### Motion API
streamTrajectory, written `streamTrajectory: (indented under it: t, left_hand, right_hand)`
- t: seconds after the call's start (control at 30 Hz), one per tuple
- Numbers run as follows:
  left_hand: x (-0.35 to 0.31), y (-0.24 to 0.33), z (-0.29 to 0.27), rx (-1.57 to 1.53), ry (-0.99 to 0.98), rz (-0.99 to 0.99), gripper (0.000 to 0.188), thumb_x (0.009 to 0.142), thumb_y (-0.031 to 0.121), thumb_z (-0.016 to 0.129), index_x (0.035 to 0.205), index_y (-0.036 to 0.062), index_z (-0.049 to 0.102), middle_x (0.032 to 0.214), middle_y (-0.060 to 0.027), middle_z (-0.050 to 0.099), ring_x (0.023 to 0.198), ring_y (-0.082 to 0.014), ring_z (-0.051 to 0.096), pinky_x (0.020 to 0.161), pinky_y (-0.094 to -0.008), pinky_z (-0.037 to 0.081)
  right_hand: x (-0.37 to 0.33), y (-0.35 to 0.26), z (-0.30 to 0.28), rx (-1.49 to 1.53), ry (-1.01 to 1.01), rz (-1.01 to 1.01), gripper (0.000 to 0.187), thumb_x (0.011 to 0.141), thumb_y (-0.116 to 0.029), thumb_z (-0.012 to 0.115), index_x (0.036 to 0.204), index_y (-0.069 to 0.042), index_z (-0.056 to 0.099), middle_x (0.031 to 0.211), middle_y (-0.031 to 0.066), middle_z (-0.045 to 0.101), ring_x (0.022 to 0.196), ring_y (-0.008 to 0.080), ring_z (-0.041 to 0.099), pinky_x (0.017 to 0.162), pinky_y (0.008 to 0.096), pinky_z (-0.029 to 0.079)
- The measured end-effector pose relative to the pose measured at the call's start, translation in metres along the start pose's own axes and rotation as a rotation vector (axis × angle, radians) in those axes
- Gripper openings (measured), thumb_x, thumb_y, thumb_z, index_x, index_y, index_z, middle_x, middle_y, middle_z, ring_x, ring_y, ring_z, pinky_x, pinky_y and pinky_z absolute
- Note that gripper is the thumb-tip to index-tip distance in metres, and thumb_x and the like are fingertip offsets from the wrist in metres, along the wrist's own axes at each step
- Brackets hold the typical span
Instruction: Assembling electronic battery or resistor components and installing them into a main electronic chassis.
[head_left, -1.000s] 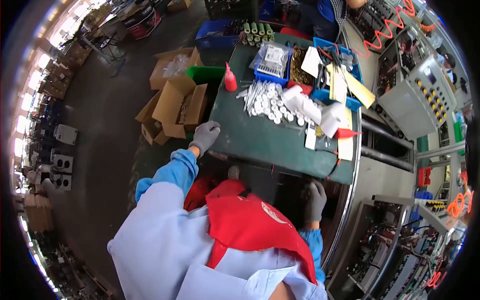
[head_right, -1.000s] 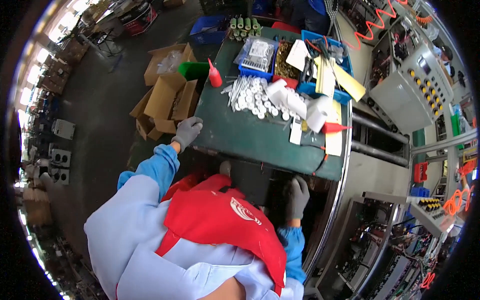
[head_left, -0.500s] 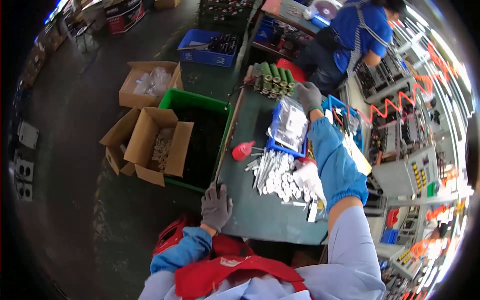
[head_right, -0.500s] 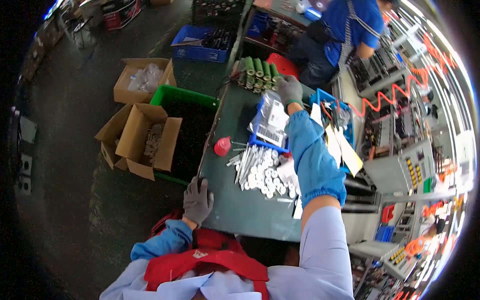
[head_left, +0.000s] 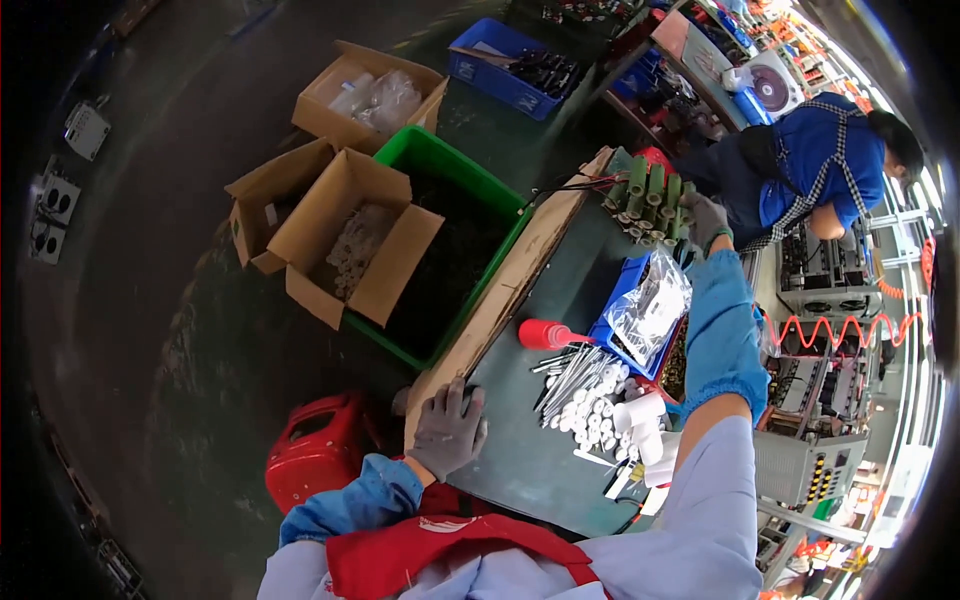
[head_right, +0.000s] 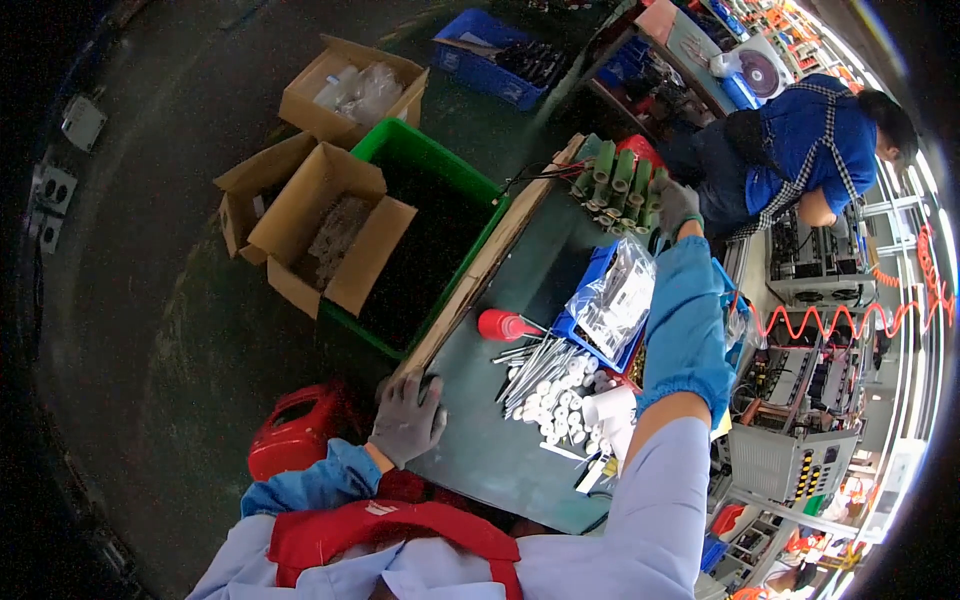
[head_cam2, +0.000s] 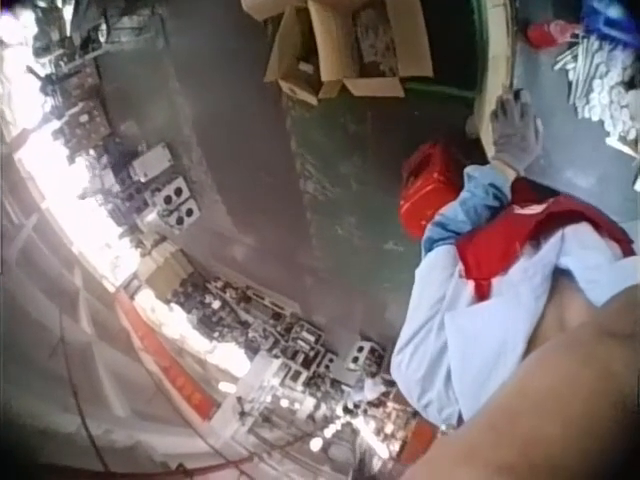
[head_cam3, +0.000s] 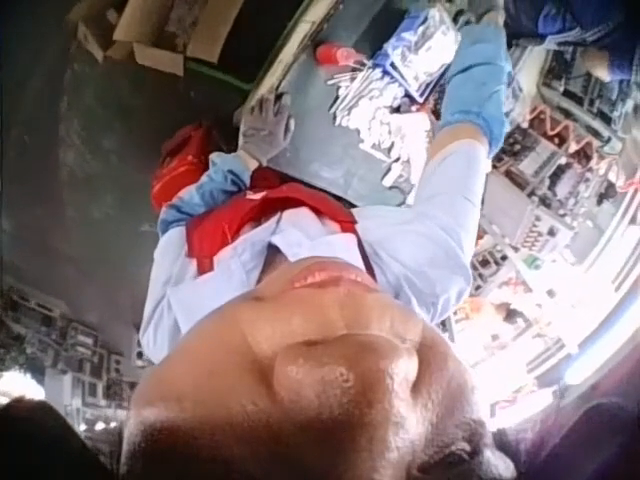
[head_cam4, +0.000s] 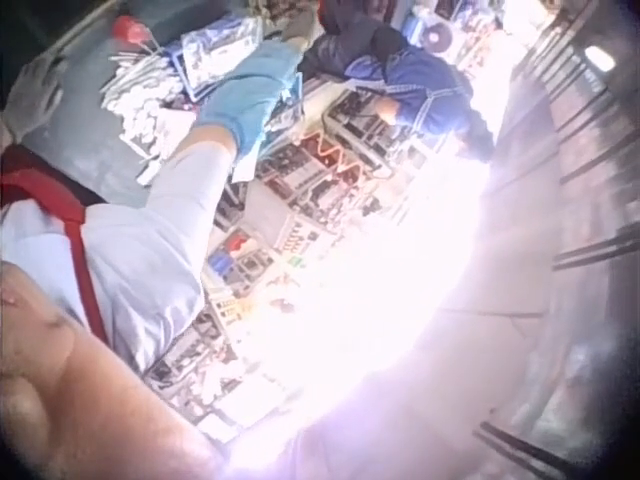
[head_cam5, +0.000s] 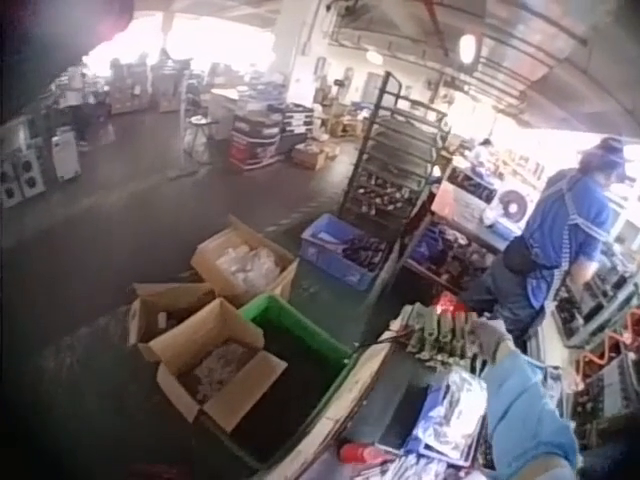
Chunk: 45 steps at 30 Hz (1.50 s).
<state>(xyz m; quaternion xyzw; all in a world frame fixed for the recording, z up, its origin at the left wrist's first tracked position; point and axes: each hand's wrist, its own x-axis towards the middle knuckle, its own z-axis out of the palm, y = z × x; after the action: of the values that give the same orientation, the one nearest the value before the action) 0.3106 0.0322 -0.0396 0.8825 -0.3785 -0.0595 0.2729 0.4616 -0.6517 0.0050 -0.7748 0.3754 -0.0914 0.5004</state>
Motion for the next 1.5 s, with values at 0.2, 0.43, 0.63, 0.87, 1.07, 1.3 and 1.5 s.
streamTrajectory:
  t: [0.2, 0.43, 0.63, 0.87, 1.07, 1.3, 1.5]
  left_hand:
    - [-0.007, 0.006, -0.007, 0.009, -0.029, -0.040, 0.046, 0.088, 0.031, 0.056, 0.125, 0.0063, 0.046, 0.123, -0.0254, 0.044, 0.106, -0.0420, 0.051, 0.085, -0.0541, 0.044]
    - [-0.011, -0.003, 0.004, 0.018, -0.014, -0.041, 0.045, 0.089, 0.028, 0.053, 0.127, 0.0067, 0.044, 0.122, -0.0235, 0.045, 0.106, -0.0407, 0.051, 0.086, -0.0514, 0.044]
    - [-0.034, -0.064, -0.021, -0.346, 0.126, -0.258, 0.025, 0.083, 0.018, 0.060, 0.105, 0.0059, 0.064, 0.108, -0.0171, 0.062, 0.102, -0.0365, 0.058, 0.088, -0.0442, 0.048]
    - [-0.092, -0.139, -0.049, -0.160, -0.053, -0.499, 0.025, 0.087, 0.028, 0.059, 0.095, 0.0052, 0.067, 0.095, -0.0162, 0.068, 0.092, -0.0368, 0.064, 0.085, -0.0440, 0.050]
    - [-0.043, -0.059, -0.090, 0.271, -0.407, -0.375, 0.017, 0.086, 0.021, 0.060, 0.095, 0.0080, 0.066, 0.086, -0.0189, 0.065, 0.077, -0.0370, 0.063, 0.069, -0.0440, 0.052]
    - [-0.021, 0.068, -0.005, -0.075, -0.095, 0.327, 0.028, 0.089, 0.025, 0.054, 0.110, 0.0070, 0.060, 0.104, -0.0130, 0.061, 0.099, -0.0328, 0.057, 0.088, -0.0445, 0.043]
    - [-0.031, 0.056, 0.027, -0.171, -0.126, 0.332, 0.033, 0.087, 0.027, 0.051, 0.112, 0.0057, 0.058, 0.103, -0.0139, 0.060, 0.097, -0.0332, 0.056, 0.087, -0.0460, 0.041]
  right_hand:
    - [-0.141, -0.192, 0.149, -1.264, 0.170, -0.734, 0.037, 0.080, -0.035, 0.068, 0.090, 0.000, 0.065, 0.075, 0.0209, 0.065, 0.071, 0.0346, 0.065, 0.065, 0.0405, 0.051]
    - [-0.317, -0.274, 0.231, -0.693, 0.125, -0.703, 0.038, 0.080, -0.028, 0.069, 0.099, 0.004, 0.065, 0.089, 0.0187, 0.069, 0.082, 0.0280, 0.068, 0.075, 0.0378, 0.052]
    - [-0.499, -0.176, 0.230, 0.240, -0.168, -0.205, 0.023, 0.083, -0.010, 0.069, 0.099, 0.002, 0.059, 0.079, 0.0043, 0.062, 0.071, 0.0100, 0.056, 0.060, 0.0257, 0.047]
    - [-0.642, 0.066, 0.221, -0.162, 0.131, 0.165, 0.040, 0.081, -0.028, 0.068, 0.103, 0.003, 0.058, 0.091, 0.0206, 0.063, 0.082, 0.0344, 0.062, 0.074, 0.0434, 0.049]
    - [-0.650, 0.050, 0.199, -0.301, 0.263, 0.055, 0.050, 0.086, -0.034, 0.061, 0.124, -0.001, 0.053, 0.124, 0.0273, 0.053, 0.111, 0.0436, 0.053, 0.093, 0.0482, 0.044]
    - [-0.621, 0.062, 0.236, -0.603, 0.000, -0.521, 0.056, 0.089, -0.037, 0.054, 0.133, -0.003, 0.050, 0.141, 0.0203, 0.045, 0.137, 0.0361, 0.034, 0.113, 0.0549, 0.021]
    - [-0.623, 0.069, 0.236, -0.582, -0.014, -0.522, 0.057, 0.087, -0.037, 0.052, 0.133, -0.003, 0.050, 0.142, 0.0196, 0.045, 0.136, 0.0353, 0.036, 0.114, 0.0554, 0.019]
